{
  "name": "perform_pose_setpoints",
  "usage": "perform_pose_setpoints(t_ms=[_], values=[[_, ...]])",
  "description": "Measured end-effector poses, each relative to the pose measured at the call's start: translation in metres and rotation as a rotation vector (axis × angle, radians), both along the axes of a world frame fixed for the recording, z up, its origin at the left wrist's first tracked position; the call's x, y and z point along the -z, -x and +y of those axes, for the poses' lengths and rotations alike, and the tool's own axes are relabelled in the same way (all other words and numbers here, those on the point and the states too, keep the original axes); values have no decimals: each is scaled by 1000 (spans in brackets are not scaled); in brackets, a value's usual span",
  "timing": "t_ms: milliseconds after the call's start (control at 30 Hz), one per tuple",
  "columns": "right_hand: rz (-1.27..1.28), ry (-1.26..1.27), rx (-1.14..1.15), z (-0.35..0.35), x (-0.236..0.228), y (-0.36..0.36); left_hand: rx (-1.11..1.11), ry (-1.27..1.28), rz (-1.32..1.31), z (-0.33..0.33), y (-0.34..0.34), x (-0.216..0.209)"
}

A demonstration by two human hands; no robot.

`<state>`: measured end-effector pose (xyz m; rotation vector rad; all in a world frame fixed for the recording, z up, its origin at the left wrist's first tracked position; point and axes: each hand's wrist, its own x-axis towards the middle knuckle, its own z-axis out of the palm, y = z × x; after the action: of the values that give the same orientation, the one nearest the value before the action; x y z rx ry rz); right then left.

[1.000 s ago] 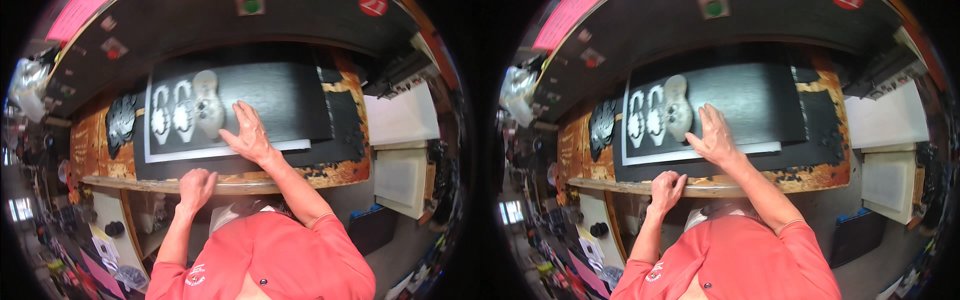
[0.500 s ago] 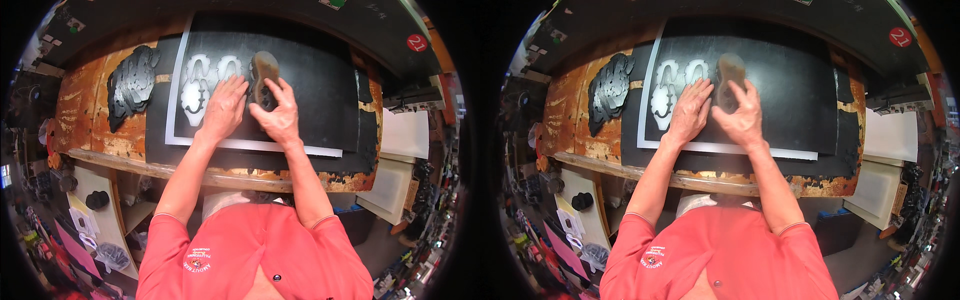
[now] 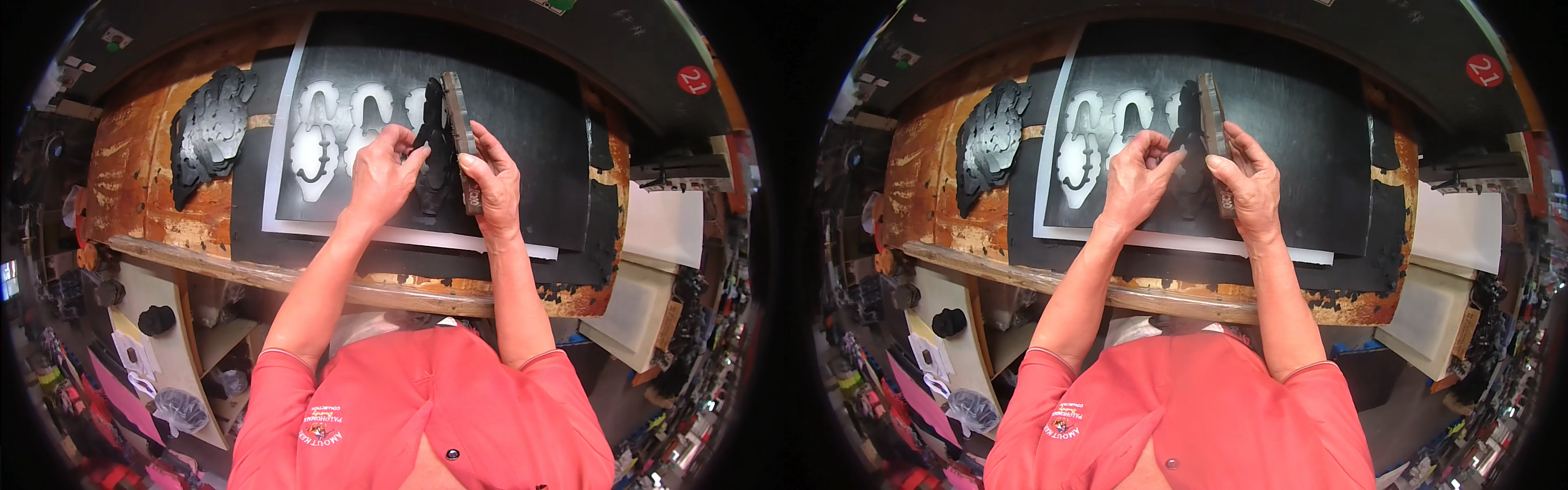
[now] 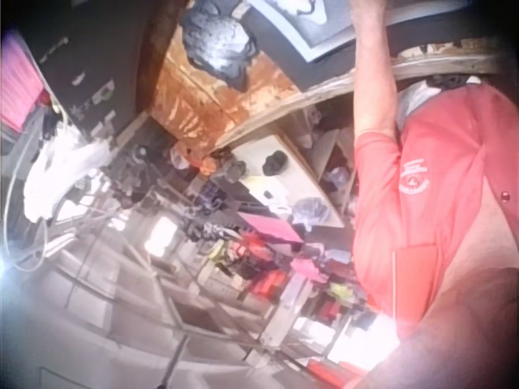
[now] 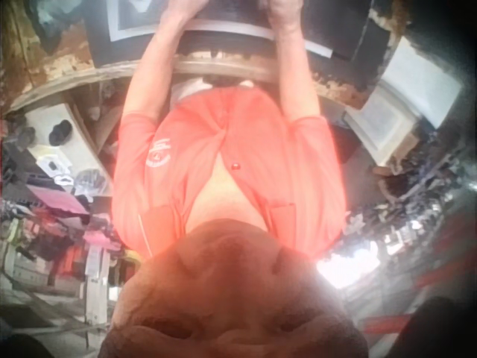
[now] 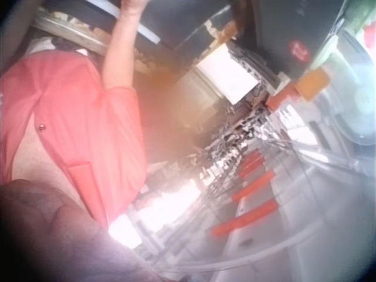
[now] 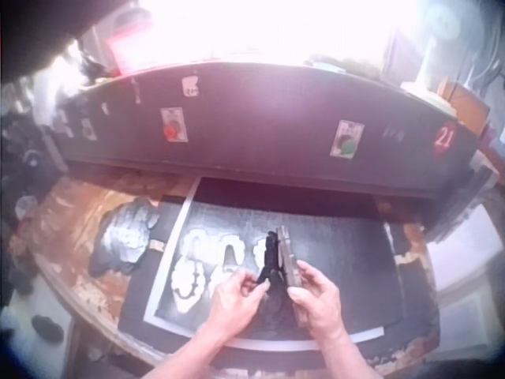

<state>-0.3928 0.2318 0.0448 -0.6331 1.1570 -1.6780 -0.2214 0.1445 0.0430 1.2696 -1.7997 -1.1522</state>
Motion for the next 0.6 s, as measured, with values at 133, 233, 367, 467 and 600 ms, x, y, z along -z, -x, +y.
perform_pose_setpoints(t_ms=[133, 233, 367, 467, 600], values=[[-45, 66, -11, 3, 5, 5, 60, -154, 78, -5, 5, -6], [-65, 92, -25, 7, 10, 7, -3, -50, 285, 0, -1, -13], [-61, 68, 8, 10, 19, 11, -283, 105, 440, -10, -31, -33], [-86, 84, 37, 10, 25, 11, -319, 175, 573, -38, -59, -55], [-33, 78, 40, 9, 30, 12, -324, 120, 717, -76, -88, -79]])
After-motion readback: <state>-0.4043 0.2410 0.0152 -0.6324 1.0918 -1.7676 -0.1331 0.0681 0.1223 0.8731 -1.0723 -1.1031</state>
